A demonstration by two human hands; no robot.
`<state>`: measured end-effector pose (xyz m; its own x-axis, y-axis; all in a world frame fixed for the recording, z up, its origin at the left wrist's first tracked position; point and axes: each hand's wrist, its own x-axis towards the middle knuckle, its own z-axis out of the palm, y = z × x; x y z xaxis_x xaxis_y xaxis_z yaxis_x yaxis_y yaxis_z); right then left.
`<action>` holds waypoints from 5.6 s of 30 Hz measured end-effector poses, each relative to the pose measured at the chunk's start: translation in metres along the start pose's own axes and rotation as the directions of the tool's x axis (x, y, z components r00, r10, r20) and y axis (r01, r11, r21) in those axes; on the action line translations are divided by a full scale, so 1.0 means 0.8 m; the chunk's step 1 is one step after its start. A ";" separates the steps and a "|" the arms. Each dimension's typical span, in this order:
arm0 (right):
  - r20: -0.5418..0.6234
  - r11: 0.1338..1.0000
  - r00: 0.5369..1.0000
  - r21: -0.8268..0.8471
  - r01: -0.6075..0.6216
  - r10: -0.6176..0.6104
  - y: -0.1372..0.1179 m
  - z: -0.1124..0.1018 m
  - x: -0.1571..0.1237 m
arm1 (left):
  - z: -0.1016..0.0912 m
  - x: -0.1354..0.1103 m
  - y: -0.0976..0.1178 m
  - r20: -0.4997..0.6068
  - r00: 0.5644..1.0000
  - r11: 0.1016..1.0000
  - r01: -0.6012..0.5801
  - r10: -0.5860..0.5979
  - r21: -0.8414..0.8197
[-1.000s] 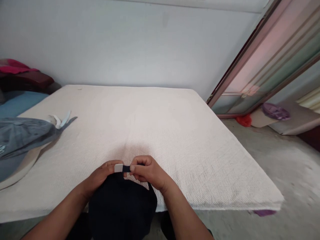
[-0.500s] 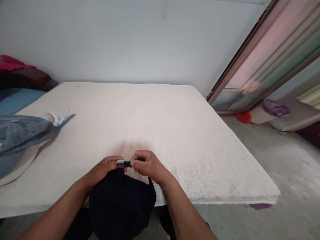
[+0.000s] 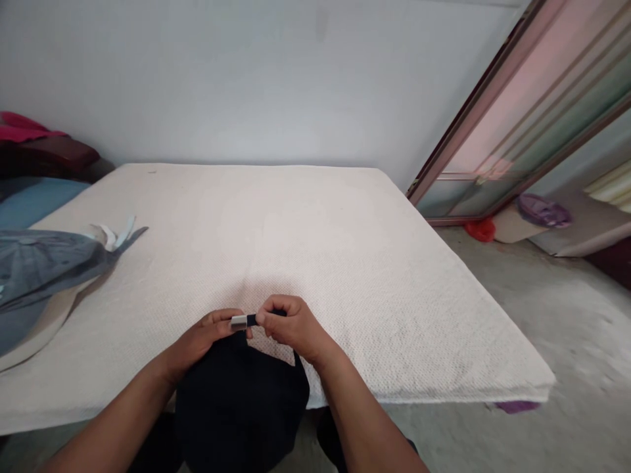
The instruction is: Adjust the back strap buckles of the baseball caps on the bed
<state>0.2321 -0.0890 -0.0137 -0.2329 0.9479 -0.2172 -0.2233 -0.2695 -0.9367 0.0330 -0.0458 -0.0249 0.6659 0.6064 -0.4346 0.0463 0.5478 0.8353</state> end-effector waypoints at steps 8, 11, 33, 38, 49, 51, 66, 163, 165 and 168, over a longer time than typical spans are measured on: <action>0.117 0.994 0.993 0.099 -0.045 0.034 0.000 0.000 0.000 | 0.005 -0.003 0.009 0.031 0.999 1.000 -0.009 0.008 0.021; 0.113 0.990 0.993 0.135 -0.038 0.022 0.000 0.000 -0.001 | 0.005 -0.003 0.009 0.023 1.000 1.000 0.009 -0.009 0.022; 0.156 0.993 0.986 0.088 -0.075 0.061 -0.003 -0.002 -0.004 | 0.002 -0.004 0.008 0.015 0.999 0.997 0.043 -0.044 0.065; 0.137 0.989 0.988 0.123 -0.082 0.065 -0.001 0.000 -0.003 | -0.001 -0.003 0.003 -0.064 0.997 0.996 0.057 -0.052 0.068; 0.070 0.971 0.991 0.202 -0.127 0.115 -0.001 0.003 0.000 | 0.002 -0.003 0.007 -0.097 0.994 0.992 0.060 -0.049 0.112; 0.067 0.968 0.989 0.207 -0.143 0.131 -0.001 0.004 0.000 | 0.004 -0.004 0.009 -0.060 0.997 0.992 0.051 -0.044 0.115; 0.075 0.988 0.994 0.127 -0.091 0.082 -0.003 0.006 -0.003 | 0.010 -0.006 0.013 -0.063 0.997 0.989 0.058 -0.050 0.137; 0.113 0.991 0.991 0.117 0.064 -0.078 0.003 0.010 -0.002 | 0.009 -0.017 0.014 -0.161 0.987 0.983 0.055 -0.026 0.176; 0.137 0.987 0.988 0.154 0.052 -0.073 0.003 0.009 -0.002 | 0.010 -0.018 0.014 -0.135 0.988 0.993 0.087 -0.076 0.076; 0.166 0.982 0.985 0.188 0.024 -0.055 0.003 0.007 -0.004 | 0.011 -0.019 0.012 -0.115 0.988 0.995 0.100 -0.099 -0.003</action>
<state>0.2271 -0.0939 -0.0133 -0.3737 0.9202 -0.1165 -0.4027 -0.2741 -0.8733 0.0296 -0.0547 -0.0071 0.5678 0.6113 -0.5513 0.1101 0.6074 0.7868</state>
